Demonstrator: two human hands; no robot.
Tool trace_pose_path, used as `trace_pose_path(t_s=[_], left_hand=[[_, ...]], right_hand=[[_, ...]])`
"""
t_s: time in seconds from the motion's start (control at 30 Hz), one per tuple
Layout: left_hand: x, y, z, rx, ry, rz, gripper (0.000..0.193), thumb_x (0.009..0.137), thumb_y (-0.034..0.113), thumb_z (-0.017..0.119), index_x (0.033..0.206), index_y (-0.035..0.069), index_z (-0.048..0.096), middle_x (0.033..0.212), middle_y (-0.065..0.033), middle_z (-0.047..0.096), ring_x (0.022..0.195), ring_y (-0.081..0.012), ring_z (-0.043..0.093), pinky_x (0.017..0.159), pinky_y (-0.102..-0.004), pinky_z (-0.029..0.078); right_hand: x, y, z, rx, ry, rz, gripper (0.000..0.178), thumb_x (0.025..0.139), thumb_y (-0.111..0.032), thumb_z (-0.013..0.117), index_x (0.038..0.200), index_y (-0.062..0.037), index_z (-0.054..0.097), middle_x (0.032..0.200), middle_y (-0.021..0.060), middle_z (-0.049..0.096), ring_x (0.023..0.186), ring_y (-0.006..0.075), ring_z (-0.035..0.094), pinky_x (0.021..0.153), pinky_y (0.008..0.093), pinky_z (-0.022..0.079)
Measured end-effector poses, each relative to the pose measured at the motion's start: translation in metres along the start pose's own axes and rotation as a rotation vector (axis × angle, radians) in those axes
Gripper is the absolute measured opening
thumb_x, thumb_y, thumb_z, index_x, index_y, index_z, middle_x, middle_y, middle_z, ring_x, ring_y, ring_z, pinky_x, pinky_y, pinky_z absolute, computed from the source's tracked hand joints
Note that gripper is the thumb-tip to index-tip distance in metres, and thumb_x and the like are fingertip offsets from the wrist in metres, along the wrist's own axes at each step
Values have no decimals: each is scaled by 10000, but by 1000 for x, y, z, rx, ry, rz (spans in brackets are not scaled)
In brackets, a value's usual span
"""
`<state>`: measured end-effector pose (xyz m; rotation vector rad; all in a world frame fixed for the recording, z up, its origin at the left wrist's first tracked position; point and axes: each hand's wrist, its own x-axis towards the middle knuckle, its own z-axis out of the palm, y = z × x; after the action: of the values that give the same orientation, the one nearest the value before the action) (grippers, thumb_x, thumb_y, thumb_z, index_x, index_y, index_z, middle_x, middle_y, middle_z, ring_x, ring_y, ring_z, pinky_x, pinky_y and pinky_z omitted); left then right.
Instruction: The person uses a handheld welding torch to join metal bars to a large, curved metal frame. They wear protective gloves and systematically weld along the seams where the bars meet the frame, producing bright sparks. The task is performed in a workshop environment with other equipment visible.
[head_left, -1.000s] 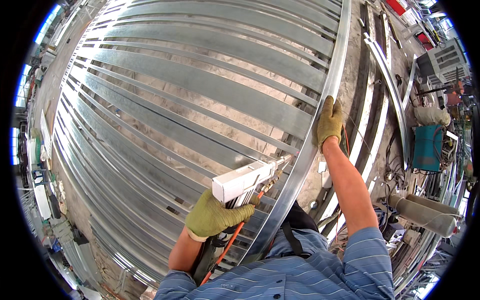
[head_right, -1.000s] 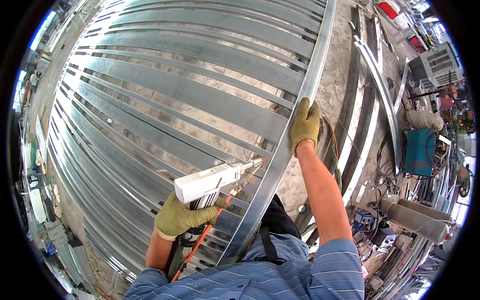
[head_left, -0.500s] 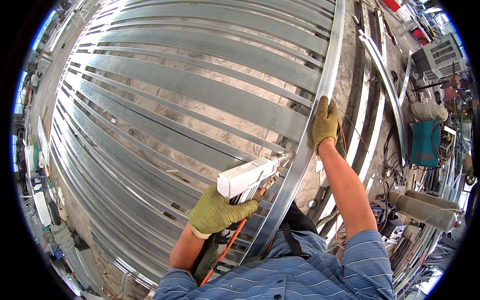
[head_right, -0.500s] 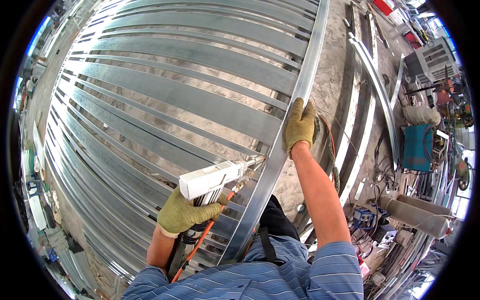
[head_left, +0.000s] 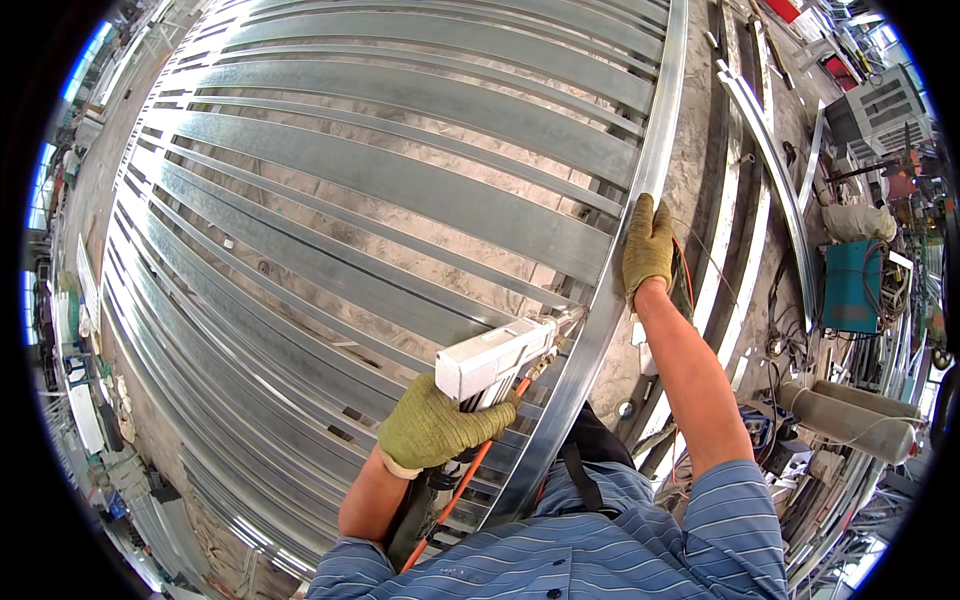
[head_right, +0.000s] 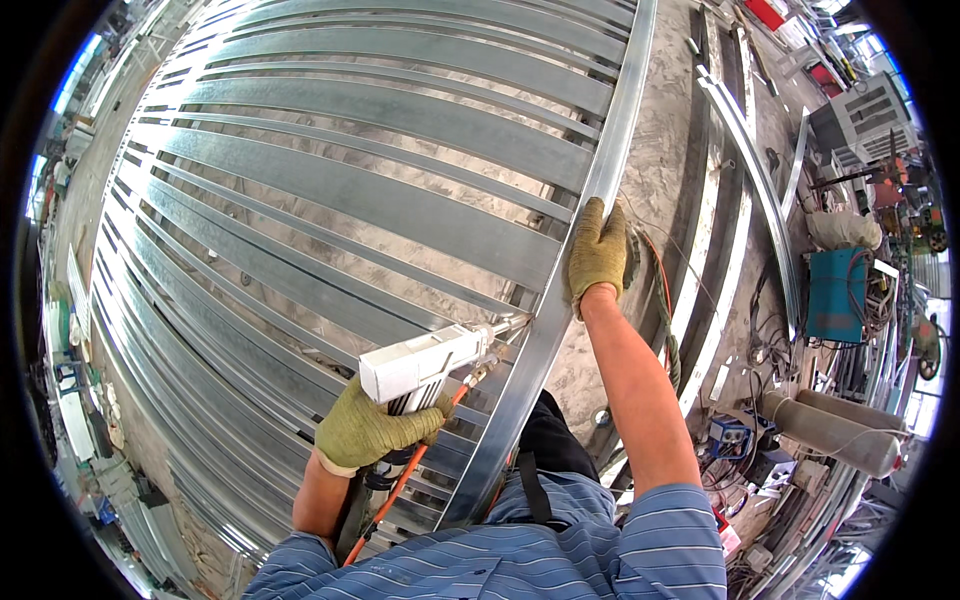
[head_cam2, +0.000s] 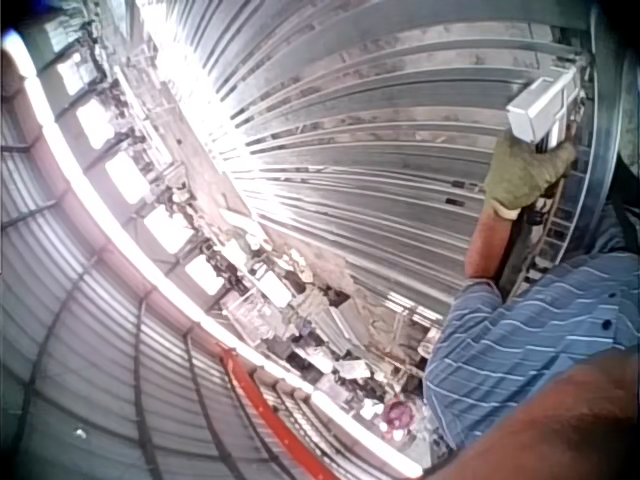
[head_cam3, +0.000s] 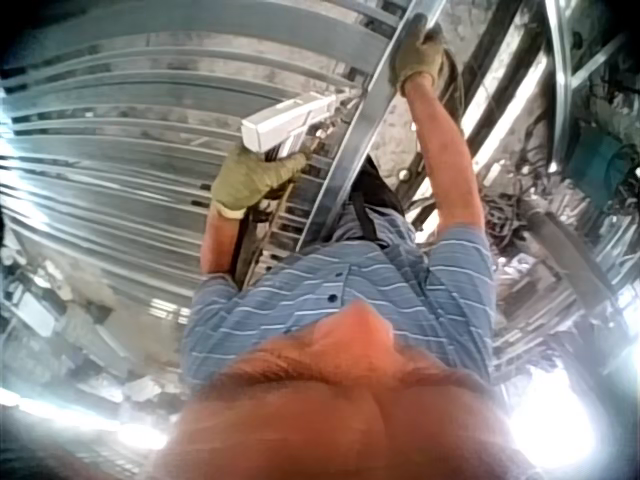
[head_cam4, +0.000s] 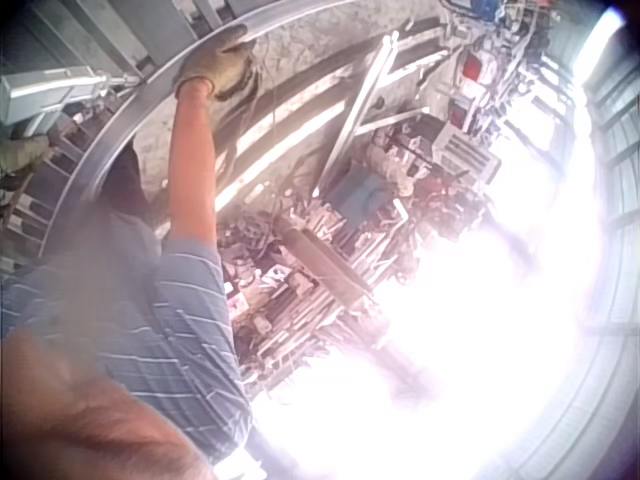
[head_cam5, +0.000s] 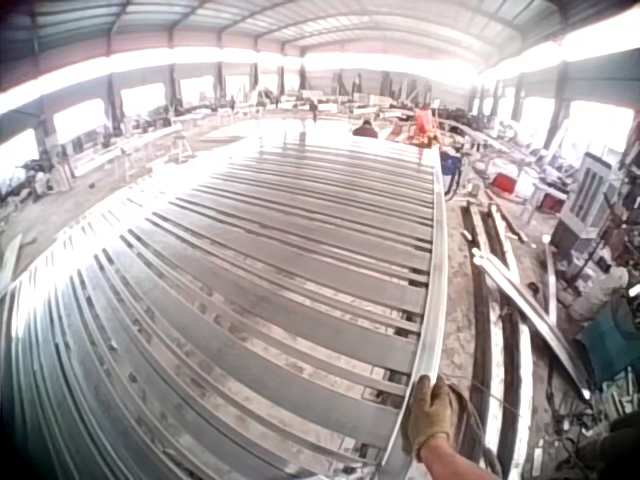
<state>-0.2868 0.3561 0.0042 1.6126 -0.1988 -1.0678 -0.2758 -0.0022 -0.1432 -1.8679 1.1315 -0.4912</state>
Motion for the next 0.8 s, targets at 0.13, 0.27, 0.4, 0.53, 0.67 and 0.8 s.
trace_pose_path(t_s=[0.13, 0.27, 0.4, 0.53, 0.67, 0.8], left_hand=[[2, 2, 1, 23, -21, 28, 612, 915, 132, 890, 1457, -12, 643, 1051, -109, 795, 847, -150, 754, 744, -318, 621], [-1, 10, 2, 16, -20, -49, 573, 926, 201, 880, 1432, 27, 677, 1081, -101, 803, 890, -140, 736, 791, -326, 597], [0, 8, 2, 6, -36, -14, 577, 923, 188, 879, 1438, 29, 673, 1099, -95, 802, 912, -148, 737, 810, -328, 597], [-1, 1, 1, 10, -34, 54, 599, 915, 209, 889, 1442, 27, 671, 1150, -120, 797, 983, -164, 743, 858, -341, 599], [-2, -3, 1, 5, -25, 12, 628, 901, 237, 901, 1444, 24, 668, 1196, -151, 793, 1034, -191, 754, 893, -353, 599], [-3, -3, -1, 32, -28, 7, 651, 893, 254, 906, 1450, 20, 663, 1208, -164, 793, 1053, -214, 767, 899, -355, 600]], right_hand=[[-5, -9, -3, 18, -7, 2, 747, 1114, -569, 510, 1572, 22, 524, 1464, 296, 652, 1368, 434, 621, 1146, 461, 467], [-5, -10, -4, 21, -9, 7, 738, 1116, -565, 508, 1558, 25, 536, 1441, 293, 663, 1350, 431, 633, 1141, 462, 471], [-2, -3, -2, -24, 41, 0, 729, 1115, -562, 508, 1554, 19, 540, 1415, 294, 675, 1320, 426, 650, 1127, 463, 478], [-5, -7, 0, 1, 19, 9, 732, 1114, -564, 509, 1567, 10, 528, 1411, 295, 678, 1312, 422, 656, 1123, 459, 480], [-7, -11, -2, 5, 10, 33, 725, 1113, -565, 511, 1566, 2, 530, 1396, 289, 688, 1296, 416, 666, 1111, 456, 489], [-10, -17, -3, 15, -1, 24, 725, 1113, -566, 512, 1560, 5, 531, 1387, 285, 692, 1286, 414, 671, 1103, 458, 493]])
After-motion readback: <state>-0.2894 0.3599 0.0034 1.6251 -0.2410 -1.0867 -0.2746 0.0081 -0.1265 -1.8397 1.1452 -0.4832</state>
